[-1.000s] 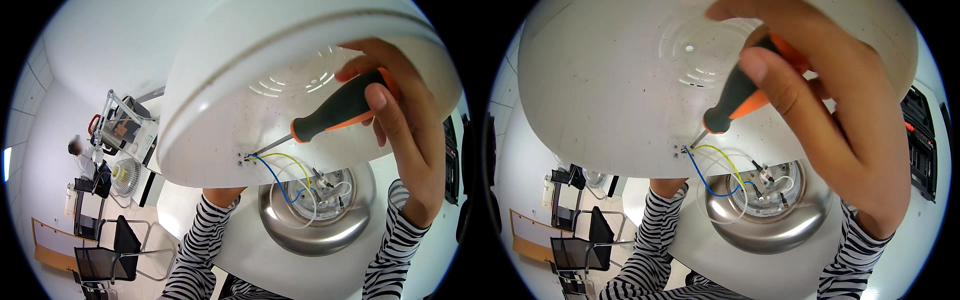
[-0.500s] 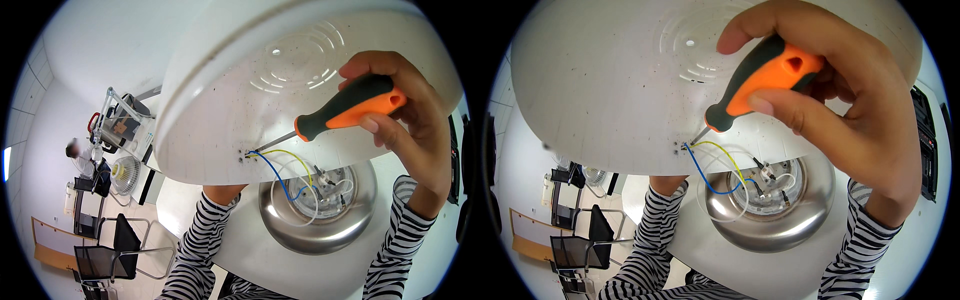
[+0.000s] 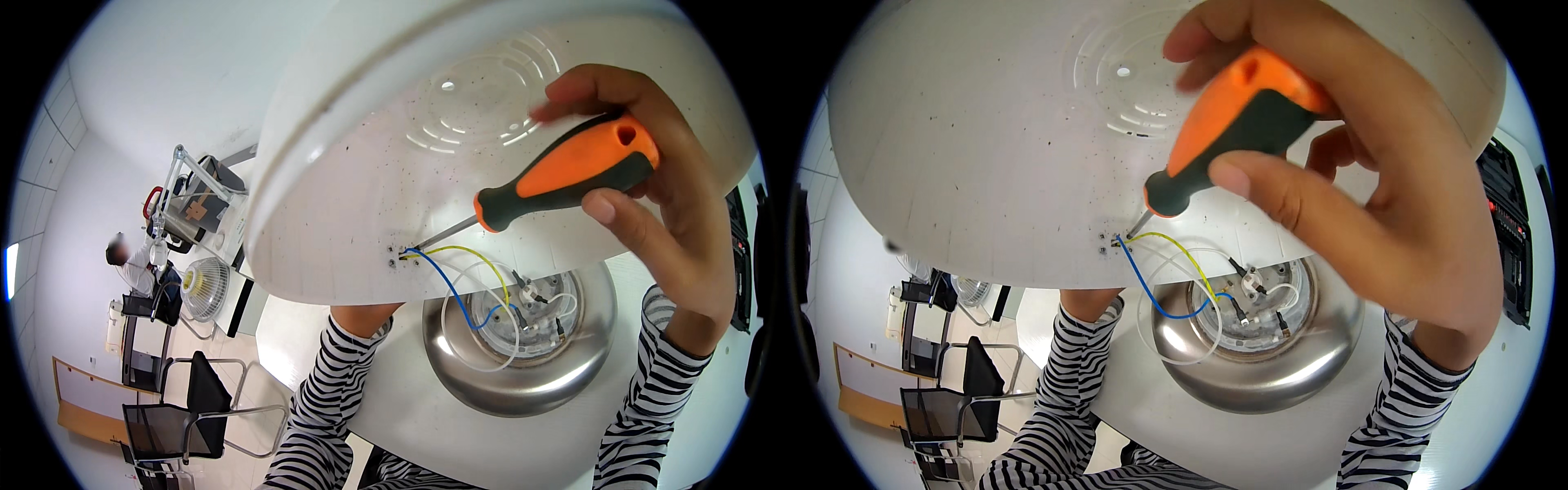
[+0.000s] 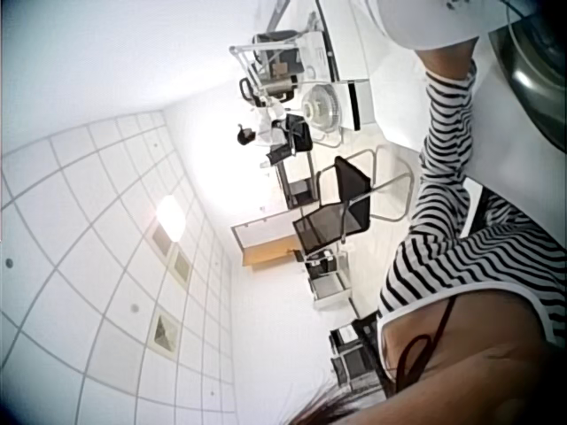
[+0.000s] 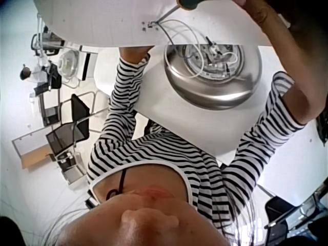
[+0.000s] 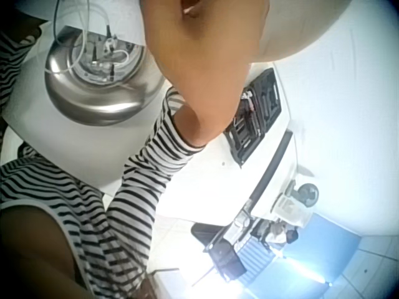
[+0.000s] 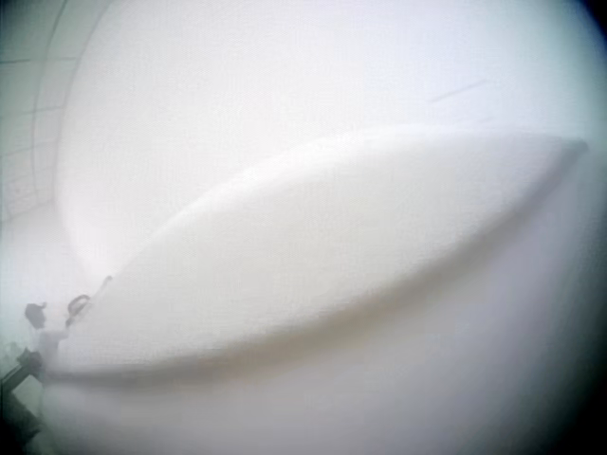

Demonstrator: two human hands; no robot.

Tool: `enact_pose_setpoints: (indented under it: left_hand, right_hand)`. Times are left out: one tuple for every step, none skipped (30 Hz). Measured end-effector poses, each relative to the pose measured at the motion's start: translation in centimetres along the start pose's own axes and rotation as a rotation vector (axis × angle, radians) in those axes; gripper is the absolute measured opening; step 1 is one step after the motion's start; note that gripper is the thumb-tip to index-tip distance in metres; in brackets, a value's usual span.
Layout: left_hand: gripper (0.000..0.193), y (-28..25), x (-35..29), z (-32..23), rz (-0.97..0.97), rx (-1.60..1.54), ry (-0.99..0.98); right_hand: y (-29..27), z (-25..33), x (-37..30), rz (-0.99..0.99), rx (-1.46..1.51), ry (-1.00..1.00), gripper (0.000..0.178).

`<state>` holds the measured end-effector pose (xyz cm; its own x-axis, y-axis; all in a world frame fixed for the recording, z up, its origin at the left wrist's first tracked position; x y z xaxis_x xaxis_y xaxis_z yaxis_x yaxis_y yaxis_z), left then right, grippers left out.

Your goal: The person disassembles a white ceiling light fixture, removes the cover, and uses a screwdriver to adjust the internal wiring and components. The person then reassembles the fixture by securing the cover back onto the base.

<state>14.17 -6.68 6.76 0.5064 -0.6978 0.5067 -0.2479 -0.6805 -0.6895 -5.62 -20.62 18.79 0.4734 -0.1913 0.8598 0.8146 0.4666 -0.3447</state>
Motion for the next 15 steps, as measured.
enact_pose_setpoints:
  left_hand:
    - [0.033, -0.1, 0.0, -0.1, -0.013, 0.0, 0.006]
    - [0.033, -0.2, 0.0, -0.2, -0.025, -0.001, 0.012]
    - [0.033, -0.1, 0.1, -0.4, -0.011, 0.042, 0.017]
    - [0.033, 0.0, 0.2, -0.5, 0.003, 0.084, 0.022]
    - [0.032, 0.0, 0.2, -0.7, 0.016, 0.127, 0.027]
    - [0.032, -0.1, 0.2, -0.7, 0.014, 0.131, 0.031]
    - [0.031, -0.1, 0.1, -0.6, 0.011, 0.136, 0.035]
    - [0.031, -0.2, 0.0, -0.6, 0.008, 0.141, 0.038]
    - [0.031, -0.1, 0.1, -0.6, -0.009, 0.097, 0.034]
    - [0.03, 0.0, 0.1, -0.6, -0.027, 0.053, 0.03]
    - [0.03, 0.1, 0.2, -0.6, -0.044, 0.009, 0.026]
    - [0.03, 0.0, 0.1, -0.5, -0.041, 0.027, 0.035]
    - [0.031, -0.1, 0.1, -0.5, -0.037, 0.043, 0.044]
    - [0.031, -0.1, 0.1, -0.6, -0.034, 0.06, 0.054]
    - [0.031, -0.1, 0.1, -0.6, -0.035, 0.054, 0.055]
  right_hand:
    - [0.0, 0.1, 0.1, 0.022, 0.007, 0.019, 0.043]
    - [-0.1, 0.2, 0.2, 0.072, -0.022, 0.031, 0.043]
    - [-0.2, -0.1, 0.1, 0.053, -0.043, 0.04, 0.042]
    - [-0.3, -0.4, -0.1, 0.037, -0.063, 0.05, 0.041]
    - [-0.4, -0.7, -0.2, 0.022, -0.081, 0.061, 0.04]
    - [-0.4, -1.1, -0.3, 0.006, -0.13, 0.086, 0.039]
    - [-0.4, -1.5, -0.3, 0.009, -0.152, 0.129, 0.038]
    - [-0.5, -1.8, -0.4, 0.013, -0.172, 0.172, 0.037]
    - [-0.5, -2.1, -0.4, 0.036, -0.176, 0.23, 0.037]
    - [-0.6, -2.1, -0.4, 0.037, -0.201, 0.251, 0.036]
    - [-0.7, -2.2, -0.4, 0.037, -0.228, 0.272, 0.035]
    - [-0.5, -2.2, -0.5, 0.017, -0.265, 0.253, 0.034]
    - [-0.4, -2.0, -0.5, -0.017, -0.245, 0.214, 0.033]
    - [-0.5, -1.8, -0.4, -0.049, -0.228, 0.175, 0.031]
    - [-0.5, -1.5, -0.3, -0.096, -0.157, 0.116, 0.03]
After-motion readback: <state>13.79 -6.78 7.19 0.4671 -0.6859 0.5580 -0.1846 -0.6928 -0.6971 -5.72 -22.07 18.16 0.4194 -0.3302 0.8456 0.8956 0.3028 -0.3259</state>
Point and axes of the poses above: each hand's wrist, its own x-axis towards the middle knuckle, its own y-axis out of the palm, z = x × y, the point moved 5 cm from there along x, towards the middle knuckle, and after that the axes turned 15 degrees about -y, right-handed, at the moved point
